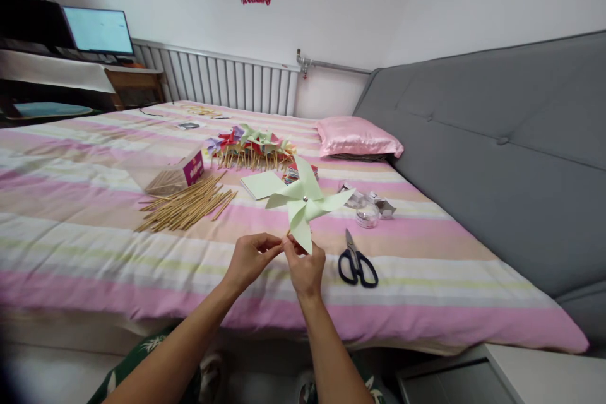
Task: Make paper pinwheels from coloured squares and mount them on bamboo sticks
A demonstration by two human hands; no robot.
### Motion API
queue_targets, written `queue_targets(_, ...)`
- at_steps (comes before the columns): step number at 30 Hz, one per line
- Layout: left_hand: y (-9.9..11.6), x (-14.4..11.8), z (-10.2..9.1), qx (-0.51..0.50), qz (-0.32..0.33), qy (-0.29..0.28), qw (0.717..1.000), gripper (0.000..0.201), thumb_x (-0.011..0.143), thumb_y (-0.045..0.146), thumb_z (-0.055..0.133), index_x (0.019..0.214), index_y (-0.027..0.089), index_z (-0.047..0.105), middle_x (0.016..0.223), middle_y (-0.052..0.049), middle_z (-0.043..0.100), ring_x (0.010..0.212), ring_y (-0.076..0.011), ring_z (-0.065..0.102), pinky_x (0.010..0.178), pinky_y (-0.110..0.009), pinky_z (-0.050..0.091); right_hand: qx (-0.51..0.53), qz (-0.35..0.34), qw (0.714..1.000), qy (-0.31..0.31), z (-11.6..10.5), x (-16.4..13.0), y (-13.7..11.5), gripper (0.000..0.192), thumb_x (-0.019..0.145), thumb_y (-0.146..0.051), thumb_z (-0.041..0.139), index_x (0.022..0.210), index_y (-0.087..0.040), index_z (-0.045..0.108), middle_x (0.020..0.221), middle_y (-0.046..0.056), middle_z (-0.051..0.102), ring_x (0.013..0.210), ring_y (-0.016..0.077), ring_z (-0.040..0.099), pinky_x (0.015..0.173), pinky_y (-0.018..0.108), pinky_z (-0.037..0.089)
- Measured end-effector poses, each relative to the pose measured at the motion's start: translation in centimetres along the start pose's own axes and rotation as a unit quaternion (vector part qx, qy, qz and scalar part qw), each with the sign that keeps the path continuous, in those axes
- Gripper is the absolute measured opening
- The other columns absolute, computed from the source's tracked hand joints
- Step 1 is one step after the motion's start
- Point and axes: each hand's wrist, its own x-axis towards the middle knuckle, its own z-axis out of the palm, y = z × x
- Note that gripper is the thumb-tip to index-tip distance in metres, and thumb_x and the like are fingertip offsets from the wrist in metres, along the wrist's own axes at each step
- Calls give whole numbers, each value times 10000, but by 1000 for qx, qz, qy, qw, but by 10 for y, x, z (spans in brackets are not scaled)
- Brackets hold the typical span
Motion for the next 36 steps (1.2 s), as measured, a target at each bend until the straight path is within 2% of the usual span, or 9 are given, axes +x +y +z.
queue_targets(8,-8,6,-4,-4,-3,4,1000,168,708,328,658,732,173,719,717,-59,737,671,-196,682,617,-267,516,8,-2,1000,-22,5,0,0,307,720,-399,663,846,-121,704,760,84,708,673,193,651,639,291,532)
queue_targets(12,-16,19,-16,19,-11,58,998,148,673,307,675,724,171,706,708,-56,731,658,-187,676,619,-267,517,-14,11,998,-64,8,-1,1,395,728,-406,656,985,-107,672,715,54,670,579,141,583,543,243,481)
queue_targets(16,-27,42,-37,58,-18,116,991,190,674,343,655,741,172,703,670,-44,717,634,-178,666,627,-273,512,-103,27,988,-108,8,-1,9,260,744,-361,619,842,-136,702,672,44,665,551,140,555,540,245,458)
queue_targets(19,-35,66,-57,105,-23,150,983,198,674,343,641,743,168,704,659,-42,714,635,-177,661,644,-277,503,-174,25,974,-139,8,-2,17,189,746,-309,596,801,-168,708,632,26,659,553,152,563,560,253,449)
queue_targets(23,-42,107,-83,184,-39,185,965,176,658,310,645,739,169,712,674,-45,718,656,-187,661,647,-274,482,-214,2,963,-163,8,-2,25,148,760,-278,578,801,-205,700,699,13,672,589,149,575,586,247,443)
queue_targets(30,-47,193,-118,300,-88,277,909,202,682,300,647,820,176,728,775,-71,732,756,-216,663,702,-290,474,-187,-22,969,-162,3,-4,31,120,777,-220,570,790,-206,688,694,-5,630,572,119,555,603,232,436)
queue_targets(36,-64,255,-132,353,-166,335,857,216,674,243,680,874,173,721,893,-122,723,876,-283,648,764,-381,476,-166,-41,973,-152,3,-3,37,115,783,-201,571,729,-214,672,639,-21,590,526,108,515,543,222,407)
